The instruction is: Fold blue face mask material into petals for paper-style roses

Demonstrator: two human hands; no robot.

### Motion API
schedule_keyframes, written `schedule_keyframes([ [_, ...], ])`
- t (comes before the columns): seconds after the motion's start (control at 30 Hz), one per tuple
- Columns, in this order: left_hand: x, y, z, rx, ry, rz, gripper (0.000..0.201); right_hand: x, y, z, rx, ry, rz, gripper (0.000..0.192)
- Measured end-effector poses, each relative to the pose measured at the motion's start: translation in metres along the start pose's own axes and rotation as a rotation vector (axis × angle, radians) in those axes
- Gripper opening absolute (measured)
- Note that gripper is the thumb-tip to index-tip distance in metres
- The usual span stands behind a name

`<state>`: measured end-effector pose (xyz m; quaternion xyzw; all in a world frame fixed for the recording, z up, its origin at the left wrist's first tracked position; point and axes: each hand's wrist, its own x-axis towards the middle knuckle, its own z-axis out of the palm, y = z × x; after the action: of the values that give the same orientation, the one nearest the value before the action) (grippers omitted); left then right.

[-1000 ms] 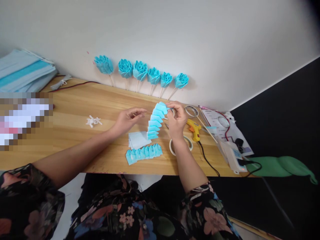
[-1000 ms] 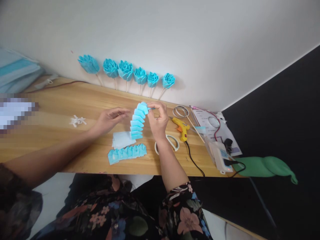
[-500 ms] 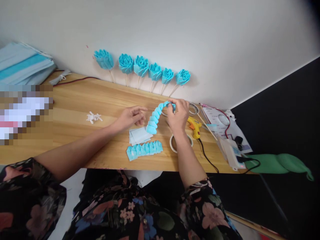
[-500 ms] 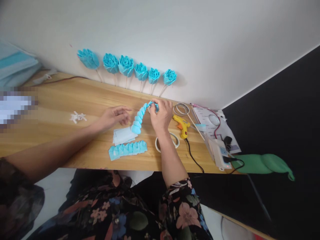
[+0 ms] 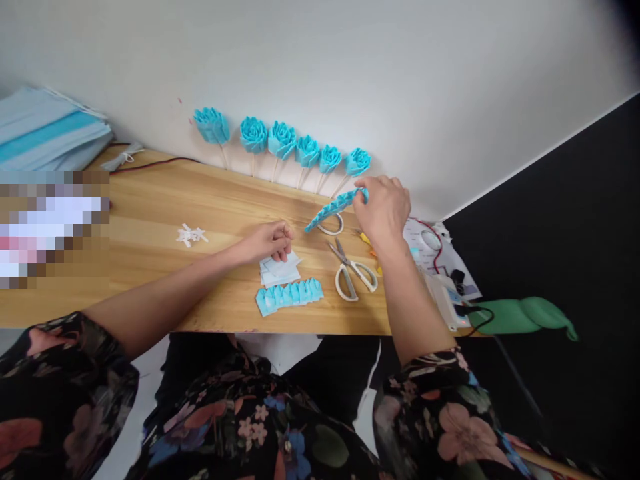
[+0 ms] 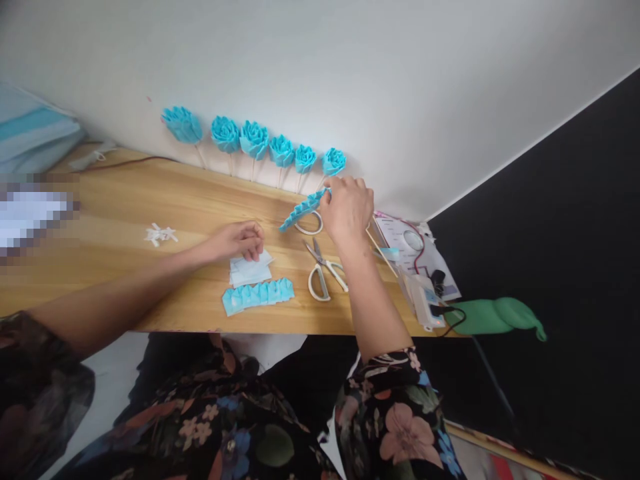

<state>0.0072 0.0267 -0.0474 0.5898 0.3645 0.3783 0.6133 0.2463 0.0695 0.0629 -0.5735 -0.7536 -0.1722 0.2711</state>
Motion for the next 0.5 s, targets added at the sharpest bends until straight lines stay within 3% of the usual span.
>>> schedule_keyframes([
  [0.1,0.002,-0.001,0.000,-0.017,0.008,0.038,0.021,0.014,-0.011,-0.003,-0.058,-0.127,0.002,0.022],
  [0.2,0.000,0.002,0.002,0.003,-0.025,0.104,0.023,0.029,-0.026,-0.003,0.063,-0.182,-0.001,0.023],
  [0.37,-0.008,0.016,0.007,-0.008,-0.065,0.133,0.031,0.049,-0.051,-0.011,0.641,-0.364,0.009,0.020],
  [0.5,-0.008,0.021,0.007,-0.218,-0.097,0.153,0.057,0.038,-0.061,0.000,1.082,-0.545,0.251,0.029],
])
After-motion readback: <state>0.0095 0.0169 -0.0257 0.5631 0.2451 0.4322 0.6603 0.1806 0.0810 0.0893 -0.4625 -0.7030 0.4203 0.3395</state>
